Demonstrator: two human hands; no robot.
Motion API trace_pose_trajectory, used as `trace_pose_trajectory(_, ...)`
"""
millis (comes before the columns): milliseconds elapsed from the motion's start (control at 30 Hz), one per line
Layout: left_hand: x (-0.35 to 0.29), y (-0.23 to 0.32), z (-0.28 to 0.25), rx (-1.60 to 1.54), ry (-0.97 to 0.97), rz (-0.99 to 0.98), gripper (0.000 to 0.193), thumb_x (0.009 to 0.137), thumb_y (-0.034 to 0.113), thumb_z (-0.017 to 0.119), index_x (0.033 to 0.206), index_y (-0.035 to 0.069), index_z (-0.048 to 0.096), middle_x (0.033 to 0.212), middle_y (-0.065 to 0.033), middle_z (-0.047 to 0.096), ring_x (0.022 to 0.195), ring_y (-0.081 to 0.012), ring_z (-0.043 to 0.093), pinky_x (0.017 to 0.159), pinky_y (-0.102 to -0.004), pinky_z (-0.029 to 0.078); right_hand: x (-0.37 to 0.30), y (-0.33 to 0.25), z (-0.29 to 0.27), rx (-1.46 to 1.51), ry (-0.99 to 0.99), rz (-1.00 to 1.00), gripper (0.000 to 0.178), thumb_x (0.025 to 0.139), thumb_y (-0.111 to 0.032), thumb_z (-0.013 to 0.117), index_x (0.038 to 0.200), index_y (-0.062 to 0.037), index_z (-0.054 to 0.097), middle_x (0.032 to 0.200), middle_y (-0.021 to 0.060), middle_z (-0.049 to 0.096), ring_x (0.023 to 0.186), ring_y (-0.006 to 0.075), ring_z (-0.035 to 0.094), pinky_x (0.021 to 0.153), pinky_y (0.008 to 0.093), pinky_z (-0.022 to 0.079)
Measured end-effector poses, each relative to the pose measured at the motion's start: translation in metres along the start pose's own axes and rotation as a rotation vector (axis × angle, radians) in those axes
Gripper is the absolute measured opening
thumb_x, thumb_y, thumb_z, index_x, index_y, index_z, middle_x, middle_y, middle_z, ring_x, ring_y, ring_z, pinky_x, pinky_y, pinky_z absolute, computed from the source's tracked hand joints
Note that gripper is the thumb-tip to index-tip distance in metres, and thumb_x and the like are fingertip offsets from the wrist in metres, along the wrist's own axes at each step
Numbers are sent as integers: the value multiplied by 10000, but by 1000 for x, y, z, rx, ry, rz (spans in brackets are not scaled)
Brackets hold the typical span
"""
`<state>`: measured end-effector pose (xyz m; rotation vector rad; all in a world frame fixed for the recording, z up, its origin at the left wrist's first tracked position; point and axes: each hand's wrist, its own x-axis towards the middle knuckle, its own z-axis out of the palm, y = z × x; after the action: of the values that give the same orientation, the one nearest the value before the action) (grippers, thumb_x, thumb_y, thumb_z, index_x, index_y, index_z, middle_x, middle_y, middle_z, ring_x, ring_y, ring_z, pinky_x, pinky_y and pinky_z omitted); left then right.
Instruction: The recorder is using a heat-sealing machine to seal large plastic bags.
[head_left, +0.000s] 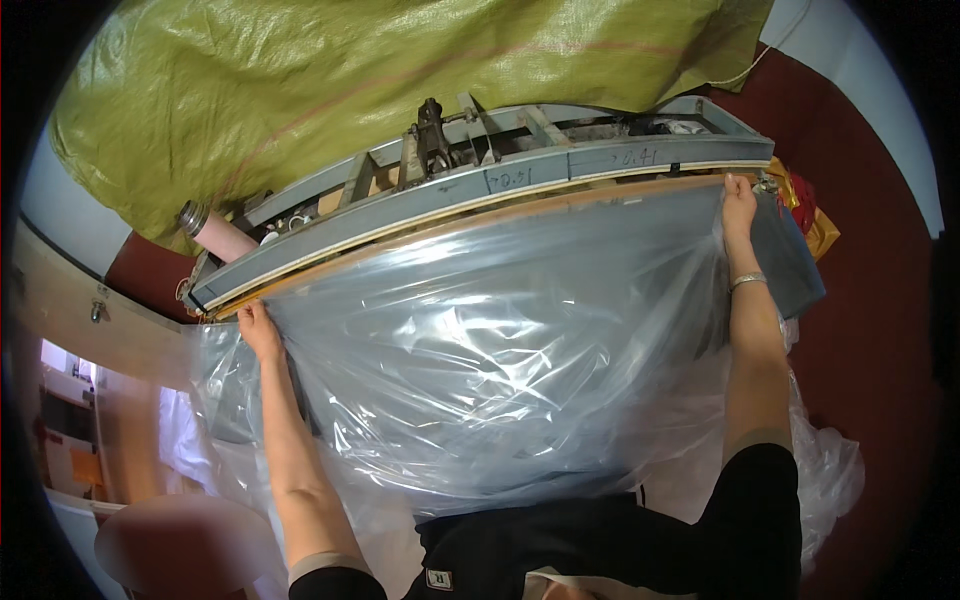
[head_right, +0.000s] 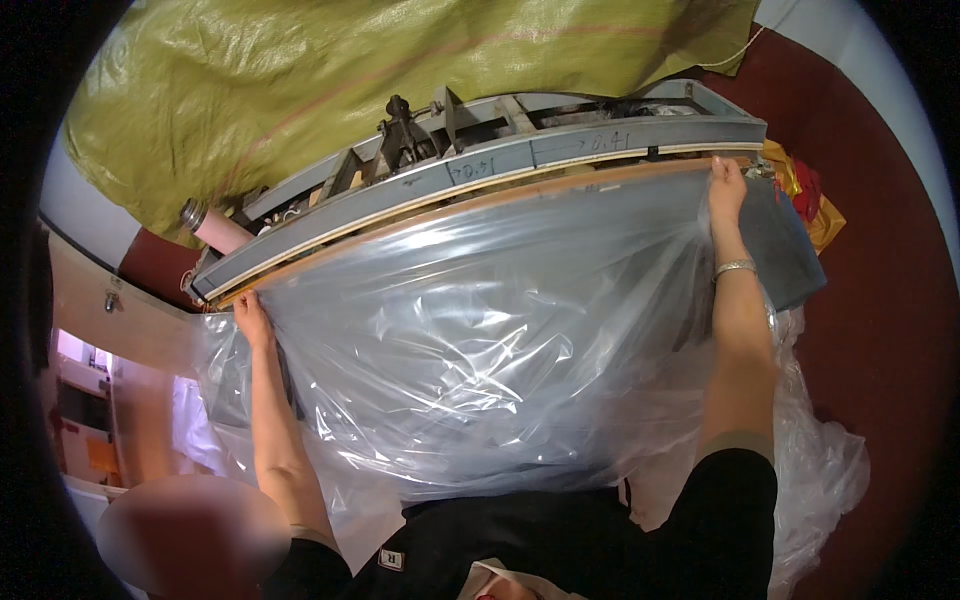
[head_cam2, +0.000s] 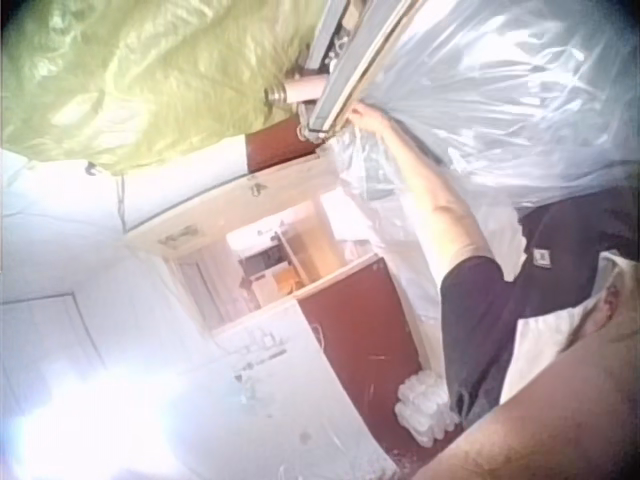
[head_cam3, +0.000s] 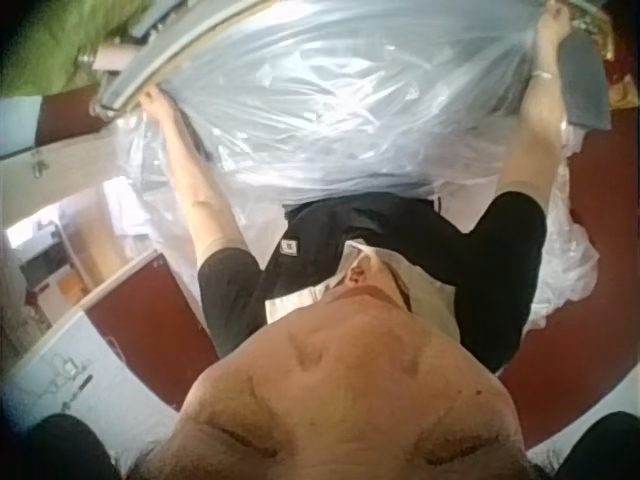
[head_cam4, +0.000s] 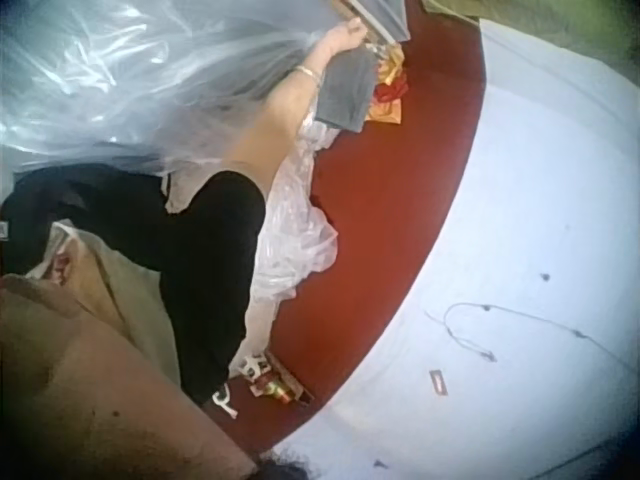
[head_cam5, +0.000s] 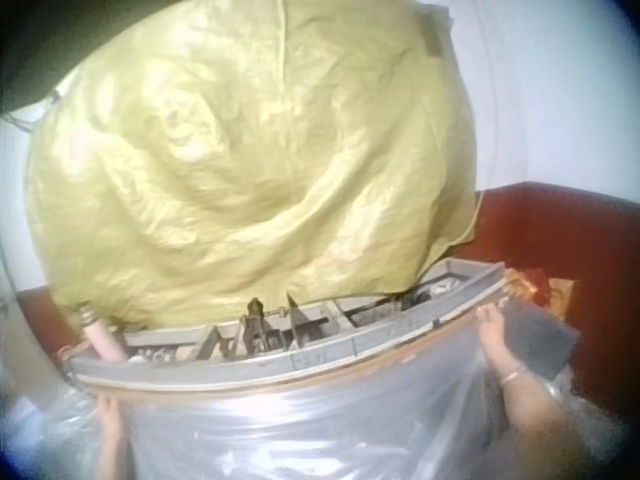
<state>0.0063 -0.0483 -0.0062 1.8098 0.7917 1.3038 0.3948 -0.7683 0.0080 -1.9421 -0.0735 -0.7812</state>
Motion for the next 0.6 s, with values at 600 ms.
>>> trace_pose_trajectory(600,8,10,7,158,227,-55,170,793,135,537,855,-10,474,865,-92,507,783,-168,462,745,-271,385,26,39,8,-1,212,207,167,802,-145,540,903,-15,517,832,116,576,738,212,551,711,302,429)
